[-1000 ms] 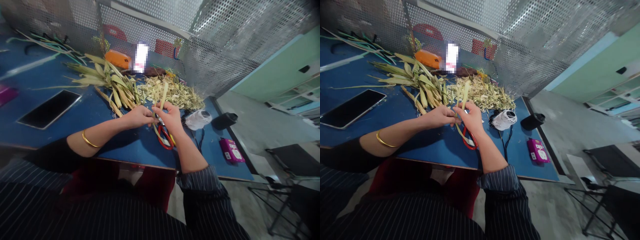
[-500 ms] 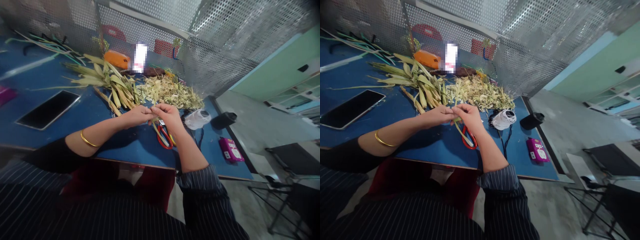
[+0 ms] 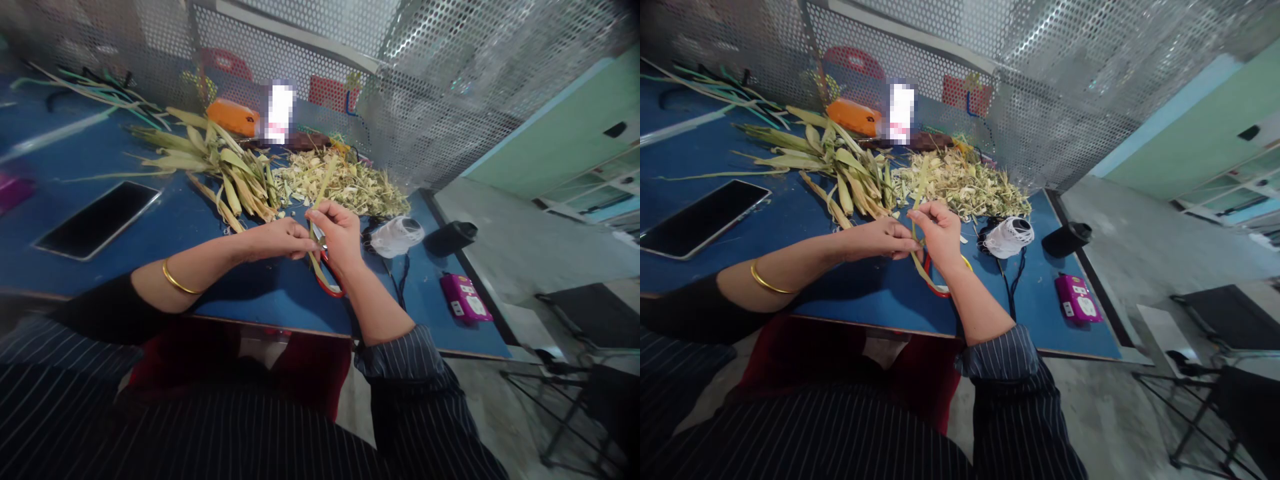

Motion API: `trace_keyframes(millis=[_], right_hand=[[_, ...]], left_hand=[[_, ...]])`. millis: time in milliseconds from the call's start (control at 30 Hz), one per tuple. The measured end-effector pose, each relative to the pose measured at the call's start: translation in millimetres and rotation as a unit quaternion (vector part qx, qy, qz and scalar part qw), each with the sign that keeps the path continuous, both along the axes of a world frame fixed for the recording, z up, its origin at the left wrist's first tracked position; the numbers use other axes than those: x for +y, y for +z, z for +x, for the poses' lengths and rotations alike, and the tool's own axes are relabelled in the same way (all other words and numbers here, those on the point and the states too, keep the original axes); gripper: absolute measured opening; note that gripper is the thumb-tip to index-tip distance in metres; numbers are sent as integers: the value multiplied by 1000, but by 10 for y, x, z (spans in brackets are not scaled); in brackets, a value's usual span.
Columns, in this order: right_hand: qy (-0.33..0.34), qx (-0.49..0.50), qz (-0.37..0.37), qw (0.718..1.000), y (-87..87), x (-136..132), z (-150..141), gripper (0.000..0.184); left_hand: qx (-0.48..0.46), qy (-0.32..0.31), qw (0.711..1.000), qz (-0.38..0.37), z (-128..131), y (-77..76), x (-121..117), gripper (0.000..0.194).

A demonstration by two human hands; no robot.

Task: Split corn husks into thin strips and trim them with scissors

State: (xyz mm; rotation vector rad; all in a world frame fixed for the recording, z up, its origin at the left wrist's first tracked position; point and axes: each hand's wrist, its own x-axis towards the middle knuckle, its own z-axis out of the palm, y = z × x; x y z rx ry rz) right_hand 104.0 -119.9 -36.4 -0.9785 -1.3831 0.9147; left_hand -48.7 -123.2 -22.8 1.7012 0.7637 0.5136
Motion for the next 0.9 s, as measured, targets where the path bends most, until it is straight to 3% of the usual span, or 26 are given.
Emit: trace_keyframes(millis=[133,200,300,367,400,500,600,733,900], right_hand=[[-6,-97,10,995,-26,23,22,15],[-37,-137,43,989,-12,61,73,18],[-144,-176,93,969,27,121,164,27],[-162,-173,60,970,48,141,198,38],[-134,-159,24,978,53,143,202,42],[23,-70,-94,993,45,120,169,41],[83,24,-146,986,22,82,118,32],[50,43,-134,989,-19,68,83,30],[-60,-12,-68,996,-68,122,103,31]], left_hand=[[-12,0,998,-58,-4,-24,18,27],[-47,45,993,-102,0,-27,30,24],[-99,147,974,-141,1,-12,53,25],[-128,184,963,-149,-5,-3,69,24],[-135,189,961,-149,-8,-3,75,24],[-120,160,969,-145,-3,-21,78,26],[-100,132,974,-153,19,-42,64,32],[-105,135,974,-151,38,-46,42,28],[-124,123,973,-152,33,-50,29,21]])
